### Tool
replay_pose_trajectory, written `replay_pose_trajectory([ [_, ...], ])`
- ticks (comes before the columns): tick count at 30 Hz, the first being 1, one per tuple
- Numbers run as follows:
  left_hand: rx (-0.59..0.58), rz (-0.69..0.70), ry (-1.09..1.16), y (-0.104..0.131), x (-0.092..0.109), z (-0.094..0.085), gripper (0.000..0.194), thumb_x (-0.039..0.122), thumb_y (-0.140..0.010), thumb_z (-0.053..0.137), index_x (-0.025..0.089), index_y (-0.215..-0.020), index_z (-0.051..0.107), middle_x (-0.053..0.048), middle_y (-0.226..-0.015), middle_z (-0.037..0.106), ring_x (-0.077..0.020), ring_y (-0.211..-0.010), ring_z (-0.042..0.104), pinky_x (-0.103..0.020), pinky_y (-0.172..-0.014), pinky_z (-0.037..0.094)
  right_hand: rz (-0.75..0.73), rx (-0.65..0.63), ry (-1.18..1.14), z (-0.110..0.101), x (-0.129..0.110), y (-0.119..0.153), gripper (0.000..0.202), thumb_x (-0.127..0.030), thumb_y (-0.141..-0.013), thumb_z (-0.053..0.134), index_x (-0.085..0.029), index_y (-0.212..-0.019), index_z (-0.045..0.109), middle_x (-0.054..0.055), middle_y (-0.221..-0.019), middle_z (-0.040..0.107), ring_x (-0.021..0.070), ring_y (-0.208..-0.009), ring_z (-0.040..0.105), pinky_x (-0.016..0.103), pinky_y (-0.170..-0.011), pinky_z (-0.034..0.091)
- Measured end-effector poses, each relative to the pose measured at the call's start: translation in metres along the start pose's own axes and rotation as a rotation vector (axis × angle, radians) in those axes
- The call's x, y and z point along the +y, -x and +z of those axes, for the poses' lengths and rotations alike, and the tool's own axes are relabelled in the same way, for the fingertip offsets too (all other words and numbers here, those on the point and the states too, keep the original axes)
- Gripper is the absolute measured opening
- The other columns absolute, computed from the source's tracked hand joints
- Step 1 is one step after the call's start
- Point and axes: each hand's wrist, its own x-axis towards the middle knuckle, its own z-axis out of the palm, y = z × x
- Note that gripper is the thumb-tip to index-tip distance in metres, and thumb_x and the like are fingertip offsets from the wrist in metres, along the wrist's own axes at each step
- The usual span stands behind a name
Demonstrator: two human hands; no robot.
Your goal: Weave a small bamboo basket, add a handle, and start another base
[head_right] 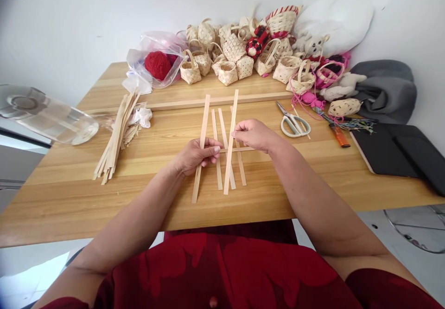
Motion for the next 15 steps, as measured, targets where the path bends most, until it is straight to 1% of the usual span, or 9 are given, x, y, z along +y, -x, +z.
replay_pose_trajectory([
  [3, 0.027, 0.000, -0.028, 0.000, 0.000, 0.001, 0.023, 0.022, -0.073, 0.091, 0.009, -0.084, 0.075, -0.003, -0.063, 0.068, -0.0070, -0.050, 0.058, -0.015, -0.037, 0.035, 0.027, -0.015, 0.052, -0.008, 0.005, -0.006, 0.013, -0.028, -0.081, 0.074, -0.021, -0.074, 0.066, -0.003, -0.061, 0.055, 0.0113, -0.057, 0.046, 0.027, -0.057, 0.037],
  [6, 0.020, -0.017, -0.059, 0.001, 0.000, 0.001, 0.021, 0.020, -0.074, 0.089, 0.009, -0.088, 0.078, -0.004, -0.064, 0.068, -0.0072, -0.050, 0.057, -0.015, -0.039, 0.039, -0.004, -0.102, 0.018, -0.009, 0.013, -0.008, 0.018, -0.036, -0.081, 0.074, -0.021, -0.076, 0.066, -0.002, -0.066, 0.058, 0.0119, -0.060, 0.048, 0.027, -0.057, 0.038],
  [8, 0.015, -0.019, -0.075, 0.001, 0.000, 0.000, 0.021, 0.022, -0.074, 0.089, 0.009, -0.086, 0.078, -0.004, -0.065, 0.068, -0.0072, -0.051, 0.058, -0.015, -0.039, 0.039, -0.019, -0.149, 0.001, -0.008, 0.018, -0.008, 0.022, -0.041, -0.080, 0.075, -0.021, -0.078, 0.067, -0.002, -0.067, 0.059, 0.0119, -0.061, 0.048, 0.027, -0.057, 0.037],
  [12, 0.022, 0.014, -0.062, 0.001, 0.003, -0.005, 0.027, 0.028, -0.070, 0.092, 0.011, -0.079, 0.074, -0.004, -0.066, 0.068, -0.0071, -0.051, 0.057, -0.015, -0.038, 0.035, -0.039, -0.155, 0.044, -0.007, 0.027, -0.011, 0.027, -0.045, -0.079, 0.074, -0.020, -0.079, 0.067, -0.003, -0.066, 0.057, 0.0115, -0.060, 0.045, 0.027, -0.058, 0.036],
  [15, -0.022, 0.035, -0.006, 0.003, 0.007, -0.008, 0.035, 0.036, -0.066, 0.095, 0.011, -0.076, 0.072, -0.003, -0.066, 0.067, -0.0062, -0.052, 0.056, -0.014, -0.036, 0.030, -0.048, -0.137, 0.140, -0.007, 0.028, -0.015, 0.025, -0.044, -0.081, 0.072, -0.020, -0.076, 0.066, -0.003, -0.067, 0.058, 0.0124, -0.062, 0.046, 0.028, -0.060, 0.036],
])
